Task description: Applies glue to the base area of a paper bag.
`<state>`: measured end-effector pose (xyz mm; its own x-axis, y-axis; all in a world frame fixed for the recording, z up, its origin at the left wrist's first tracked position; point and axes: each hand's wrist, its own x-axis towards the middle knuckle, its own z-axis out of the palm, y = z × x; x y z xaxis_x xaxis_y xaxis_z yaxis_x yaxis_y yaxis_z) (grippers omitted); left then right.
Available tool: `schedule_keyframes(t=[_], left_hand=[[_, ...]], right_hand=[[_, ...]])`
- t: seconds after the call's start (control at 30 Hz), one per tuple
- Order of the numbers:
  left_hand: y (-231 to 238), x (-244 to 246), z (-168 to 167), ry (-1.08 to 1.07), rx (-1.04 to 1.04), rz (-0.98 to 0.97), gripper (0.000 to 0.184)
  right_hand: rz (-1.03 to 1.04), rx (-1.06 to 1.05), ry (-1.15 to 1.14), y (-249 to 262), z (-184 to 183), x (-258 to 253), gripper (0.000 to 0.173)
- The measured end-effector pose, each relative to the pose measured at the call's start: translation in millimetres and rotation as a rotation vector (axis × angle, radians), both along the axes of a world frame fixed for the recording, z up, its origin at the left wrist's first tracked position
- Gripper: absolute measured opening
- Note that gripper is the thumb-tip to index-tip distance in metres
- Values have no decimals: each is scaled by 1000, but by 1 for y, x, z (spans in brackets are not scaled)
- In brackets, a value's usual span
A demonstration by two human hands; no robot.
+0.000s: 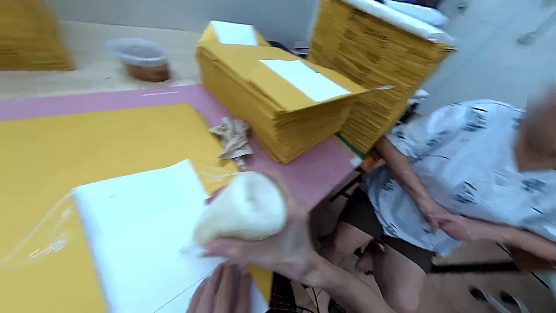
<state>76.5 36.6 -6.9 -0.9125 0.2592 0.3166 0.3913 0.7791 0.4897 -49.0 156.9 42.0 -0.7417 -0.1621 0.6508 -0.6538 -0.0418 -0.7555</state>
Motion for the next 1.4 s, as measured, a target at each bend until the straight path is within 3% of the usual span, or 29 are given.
schedule_keyframes(t=[0.23,0.47,0.6,0.67,0.93,1.03,1.17,1.27,1.4], left_hand=[[17,1,5,41,7,92,46],[21,3,13,50,48,123,36],[20,7,12,94,67,147,29],[21,8,10,102,52,163,31],[19,7,9,74,14,93,33],[19,8,7,37,-33,93,41],[19,10,4,63,-101,104,41],[18,10,5,58,-119,96,43],[17,10,7,46,-152,94,44]], right_hand=[[-106,112,93,27,-12,6,69],[137,344,252,50,-8,34,62],[86,446,367,29,-14,31,37],[85,447,386,23,-19,30,34],[159,253,261,49,-20,32,61],[13,150,189,67,-19,25,62],[-146,-165,-65,77,-11,22,63],[-226,-193,-148,94,-10,9,69],[-317,-177,-247,100,-16,-3,65]])
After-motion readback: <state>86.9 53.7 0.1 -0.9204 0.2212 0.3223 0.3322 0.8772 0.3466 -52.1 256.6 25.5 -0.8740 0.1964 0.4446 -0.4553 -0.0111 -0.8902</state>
